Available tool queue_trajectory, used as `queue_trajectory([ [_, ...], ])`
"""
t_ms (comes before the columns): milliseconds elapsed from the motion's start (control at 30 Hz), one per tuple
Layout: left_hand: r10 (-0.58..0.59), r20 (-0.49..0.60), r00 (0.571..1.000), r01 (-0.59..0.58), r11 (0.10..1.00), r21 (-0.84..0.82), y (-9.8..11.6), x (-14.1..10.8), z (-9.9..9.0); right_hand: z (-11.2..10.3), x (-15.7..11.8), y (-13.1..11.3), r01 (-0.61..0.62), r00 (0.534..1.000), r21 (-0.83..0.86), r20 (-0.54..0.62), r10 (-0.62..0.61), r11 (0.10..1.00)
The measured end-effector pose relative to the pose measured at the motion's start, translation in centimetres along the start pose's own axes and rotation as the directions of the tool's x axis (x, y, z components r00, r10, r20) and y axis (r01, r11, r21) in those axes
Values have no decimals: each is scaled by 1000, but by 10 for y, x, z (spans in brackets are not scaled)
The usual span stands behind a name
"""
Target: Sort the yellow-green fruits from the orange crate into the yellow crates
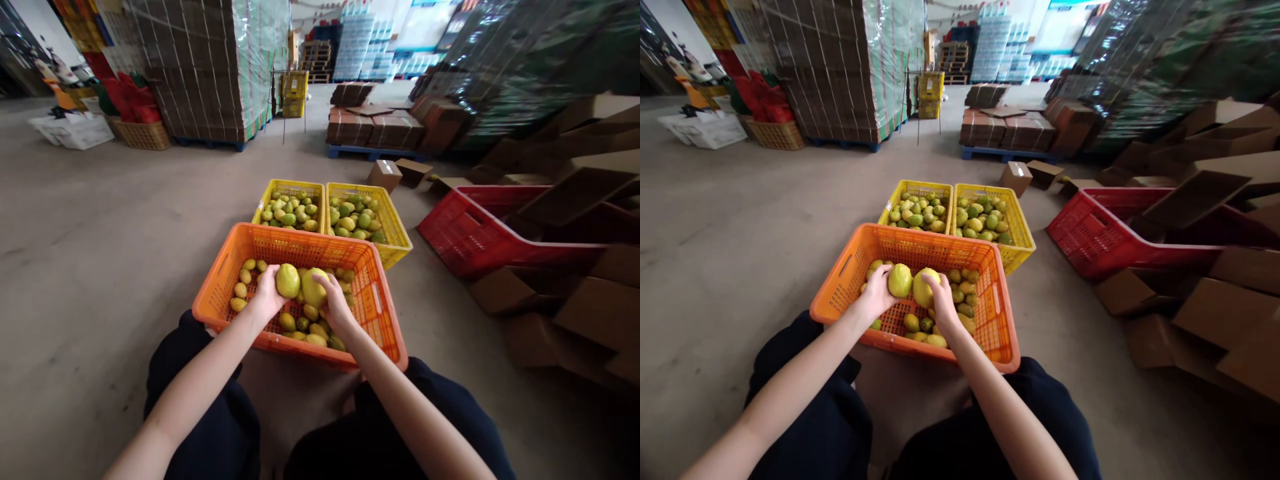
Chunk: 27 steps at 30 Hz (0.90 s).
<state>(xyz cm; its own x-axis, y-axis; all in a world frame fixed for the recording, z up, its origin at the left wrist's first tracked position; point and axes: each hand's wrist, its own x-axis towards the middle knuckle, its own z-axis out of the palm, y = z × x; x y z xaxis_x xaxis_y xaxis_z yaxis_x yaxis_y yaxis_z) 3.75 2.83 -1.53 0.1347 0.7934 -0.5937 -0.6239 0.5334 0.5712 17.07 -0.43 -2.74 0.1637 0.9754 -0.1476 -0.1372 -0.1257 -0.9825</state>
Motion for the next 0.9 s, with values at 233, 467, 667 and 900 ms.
queue_trajectory([
  [233,-115,-34,993,112,990,-84,0,11,-11,7,1,-10,-526,834,332,21,552,783],
  [467,-66,-8,998,65,992,-104,1,6,-5,5,-1,-4,-443,893,282,54,446,851],
  [667,-31,29,999,36,983,-182,4,-7,4,3,-3,-6,-193,980,349,110,164,917],
  [900,-4,-24,1000,-2,971,-241,-1,-10,3,-1,-9,-6,-188,981,331,104,162,925],
])
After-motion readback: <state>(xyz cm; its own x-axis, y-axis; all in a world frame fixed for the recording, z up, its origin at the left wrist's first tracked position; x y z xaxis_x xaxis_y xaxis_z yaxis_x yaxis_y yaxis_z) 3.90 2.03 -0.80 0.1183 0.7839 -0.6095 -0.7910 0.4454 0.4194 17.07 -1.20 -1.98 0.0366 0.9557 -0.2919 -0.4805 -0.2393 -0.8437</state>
